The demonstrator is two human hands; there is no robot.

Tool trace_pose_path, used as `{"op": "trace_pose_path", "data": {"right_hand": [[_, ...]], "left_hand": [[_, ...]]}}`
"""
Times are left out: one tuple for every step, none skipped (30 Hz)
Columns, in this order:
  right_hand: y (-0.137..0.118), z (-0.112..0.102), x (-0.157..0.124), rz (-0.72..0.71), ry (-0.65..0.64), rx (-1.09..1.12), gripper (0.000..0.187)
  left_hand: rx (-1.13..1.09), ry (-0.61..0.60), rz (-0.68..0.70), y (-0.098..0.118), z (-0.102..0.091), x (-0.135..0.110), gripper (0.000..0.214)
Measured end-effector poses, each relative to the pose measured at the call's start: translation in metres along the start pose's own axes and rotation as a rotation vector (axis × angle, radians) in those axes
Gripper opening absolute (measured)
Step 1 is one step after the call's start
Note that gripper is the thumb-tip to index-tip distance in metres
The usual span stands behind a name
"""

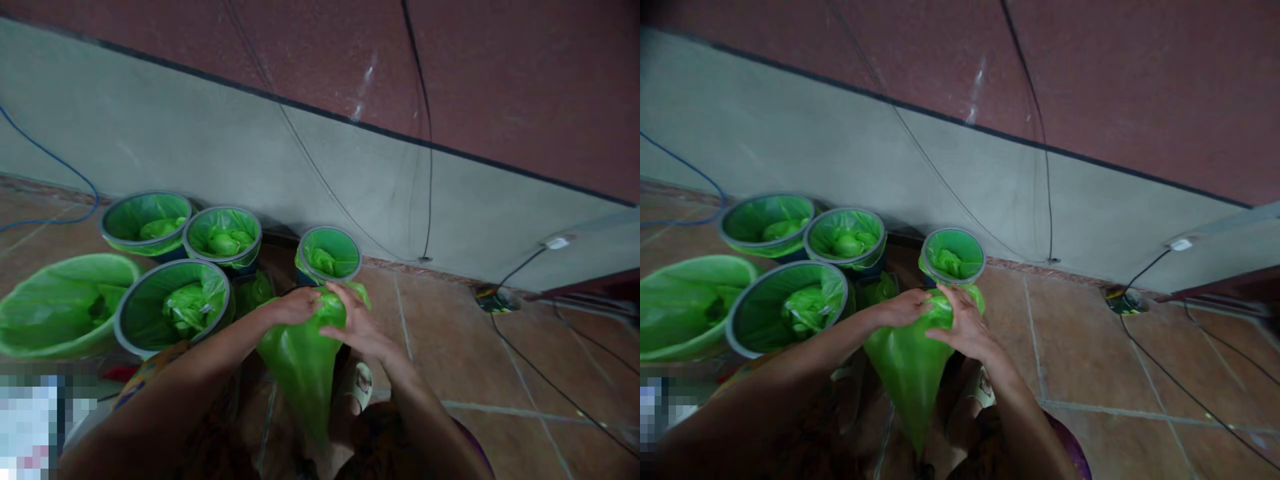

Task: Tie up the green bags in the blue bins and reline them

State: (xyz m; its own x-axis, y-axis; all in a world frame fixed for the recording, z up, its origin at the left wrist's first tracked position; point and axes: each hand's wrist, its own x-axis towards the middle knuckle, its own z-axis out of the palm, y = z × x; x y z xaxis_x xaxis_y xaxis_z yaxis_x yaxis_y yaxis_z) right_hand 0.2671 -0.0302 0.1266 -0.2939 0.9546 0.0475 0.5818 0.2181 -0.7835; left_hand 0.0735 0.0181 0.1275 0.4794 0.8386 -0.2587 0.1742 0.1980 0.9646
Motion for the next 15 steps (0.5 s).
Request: {"op": "trace_pose_path", "data": {"right_hand": [[0.0,0.001,-0.002,-0.015,-0.052,-0.053,0.087],[0.0,0.002,-0.003,-0.01,-0.09,-0.092,0.08],[0.0,0.002,-0.004,0.008,-0.118,-0.116,0.067],[-0.001,0.003,-0.004,0.032,-0.142,-0.123,0.052],[-0.003,0.003,-0.004,0.055,-0.166,-0.107,0.039],[-0.005,0.003,-0.003,0.076,-0.186,-0.062,0.031],[-0.009,0.002,-0.002,0.1,-0.196,0.012,0.029],[-0.014,0.002,0.0,0.129,-0.193,0.113,0.031],[-0.019,0.002,0.002,0.166,-0.179,0.236,0.033],[-0.025,0.003,0.005,0.216,-0.153,0.371,0.035],[-0.029,0.005,0.01,0.277,-0.109,0.503,0.037],[-0.033,0.007,0.015,0.341,-0.05,0.623,0.039],[-0.036,0.01,0.022,0.401,0.025,0.723,0.041],[-0.038,0.012,0.03,0.446,0.115,0.795,0.042],[-0.038,0.015,0.041,0.469,0.21,0.838,0.043]], "left_hand": [[0.046,-0.059,0.041,0.001,-0.001,0.0,0.022],[0.086,-0.108,0.074,0.002,-0.002,-0.001,0.023],[0.121,-0.145,0.096,0.003,-0.002,-0.002,0.025],[0.151,-0.17,0.108,0.005,-0.002,-0.003,0.027],[0.172,-0.185,0.111,0.007,-0.003,-0.005,0.029],[0.183,-0.192,0.108,0.01,-0.004,-0.008,0.029],[0.189,-0.197,0.114,0.015,-0.007,-0.011,0.029],[0.192,-0.198,0.138,0.021,-0.012,-0.014,0.028],[0.187,-0.194,0.179,0.028,-0.019,-0.018,0.026],[0.167,-0.171,0.23,0.036,-0.028,-0.022,0.024],[0.121,-0.107,0.283,0.043,-0.04,-0.026,0.022],[0.049,0.006,0.327,0.049,-0.053,-0.03,0.021],[-0.043,0.163,0.357,0.054,-0.067,-0.033,0.022],[-0.145,0.36,0.373,0.057,-0.082,-0.035,0.024],[-0.244,0.575,0.378,0.057,-0.097,-0.036,0.025]]}}
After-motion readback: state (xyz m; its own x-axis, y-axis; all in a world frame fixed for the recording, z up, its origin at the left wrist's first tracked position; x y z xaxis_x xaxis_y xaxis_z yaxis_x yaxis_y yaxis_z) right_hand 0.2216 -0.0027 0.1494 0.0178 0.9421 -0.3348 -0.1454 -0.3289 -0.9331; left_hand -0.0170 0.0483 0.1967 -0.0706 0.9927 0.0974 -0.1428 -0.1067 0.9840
